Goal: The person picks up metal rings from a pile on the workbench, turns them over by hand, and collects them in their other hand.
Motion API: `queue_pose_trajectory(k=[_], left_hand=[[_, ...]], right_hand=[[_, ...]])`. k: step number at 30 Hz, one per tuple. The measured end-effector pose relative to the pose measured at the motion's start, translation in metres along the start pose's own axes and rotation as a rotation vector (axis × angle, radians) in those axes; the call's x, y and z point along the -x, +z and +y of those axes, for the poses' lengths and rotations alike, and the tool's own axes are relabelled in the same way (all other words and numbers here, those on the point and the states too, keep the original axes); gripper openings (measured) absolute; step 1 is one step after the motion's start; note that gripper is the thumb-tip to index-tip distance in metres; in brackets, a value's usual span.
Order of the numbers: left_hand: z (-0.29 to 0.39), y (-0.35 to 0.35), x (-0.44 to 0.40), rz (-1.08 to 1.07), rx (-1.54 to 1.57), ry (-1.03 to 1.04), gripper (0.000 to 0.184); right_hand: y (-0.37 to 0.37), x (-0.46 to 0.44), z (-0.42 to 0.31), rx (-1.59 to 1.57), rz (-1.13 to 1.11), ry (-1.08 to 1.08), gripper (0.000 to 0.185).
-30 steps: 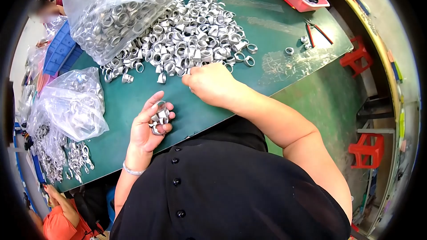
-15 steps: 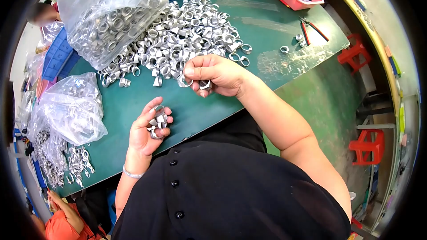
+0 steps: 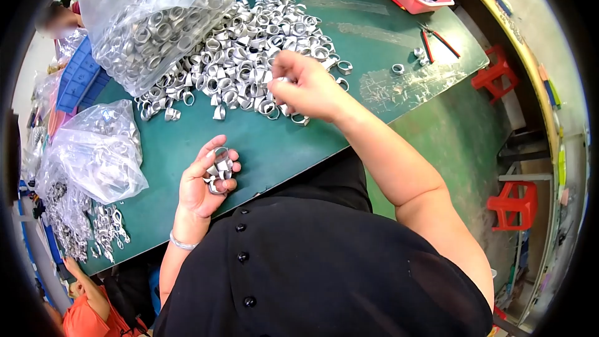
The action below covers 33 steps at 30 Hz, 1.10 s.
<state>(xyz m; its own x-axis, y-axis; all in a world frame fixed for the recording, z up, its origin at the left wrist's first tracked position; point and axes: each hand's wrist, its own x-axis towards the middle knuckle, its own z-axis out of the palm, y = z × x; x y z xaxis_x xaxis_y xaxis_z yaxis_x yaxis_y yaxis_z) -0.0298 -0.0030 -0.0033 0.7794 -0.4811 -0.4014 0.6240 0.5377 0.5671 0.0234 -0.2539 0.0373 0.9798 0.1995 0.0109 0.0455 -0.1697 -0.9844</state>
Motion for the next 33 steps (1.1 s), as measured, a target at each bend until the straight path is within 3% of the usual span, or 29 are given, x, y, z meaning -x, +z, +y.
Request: queue_pose_trajectory(k=[1, 2, 4, 5, 8, 12, 16, 22, 23, 33], left_hand=[[0.0, 0.0, 0.0, -0.002, 0.002, -0.002, 0.034], [0.001, -0.001, 0.0, -0.004, 0.0, -0.003, 0.034], [0.0, -0.001, 0.0, -0.007, -0.003, -0.005, 0.034], [0.0, -0.001, 0.001, -0.006, -0.002, -0.006, 0.034], [0.001, 0.0, 0.002, 0.0, 0.002, -0.007, 0.034], [0.002, 0.0, 0.004, 0.008, 0.008, -0.011, 0.033], [0.003, 0.0, 0.004, 0.0, 0.028, -0.011, 0.031], [0.002, 0.001, 0.003, 0.015, 0.0, -0.01, 0.032], [0.002, 0.002, 0.003, 0.014, 0.002, -0.007, 0.032], [0.001, 0.0, 0.007, -0.024, 0.065, 0.002, 0.03]], right_hand=[[0.003, 0.002, -0.001, 0.287, 0.039, -0.179, 0.014], [0.005, 0.004, -0.008, 0.387, -0.053, -0.12, 0.019], [0.009, 0.002, 0.001, 0.88, -0.091, -0.492, 0.018], [0.012, 0.006, 0.0, 0.995, -0.12, -0.411, 0.016], [0.021, 0.005, 0.011, 1.192, -0.133, -0.477, 0.01], [0.022, 0.001, 0.007, 1.207, -0.163, -0.394, 0.005], [0.004, -0.004, 0.013, 0.674, -0.184, -0.417, 0.007], [-0.008, 0.005, 0.015, -0.649, -0.337, 0.048, 0.011], [-0.004, 0.006, 0.019, -0.741, -0.332, 0.011, 0.019], [0.014, 0.008, 0.026, -0.963, -0.383, 0.009, 0.012]])
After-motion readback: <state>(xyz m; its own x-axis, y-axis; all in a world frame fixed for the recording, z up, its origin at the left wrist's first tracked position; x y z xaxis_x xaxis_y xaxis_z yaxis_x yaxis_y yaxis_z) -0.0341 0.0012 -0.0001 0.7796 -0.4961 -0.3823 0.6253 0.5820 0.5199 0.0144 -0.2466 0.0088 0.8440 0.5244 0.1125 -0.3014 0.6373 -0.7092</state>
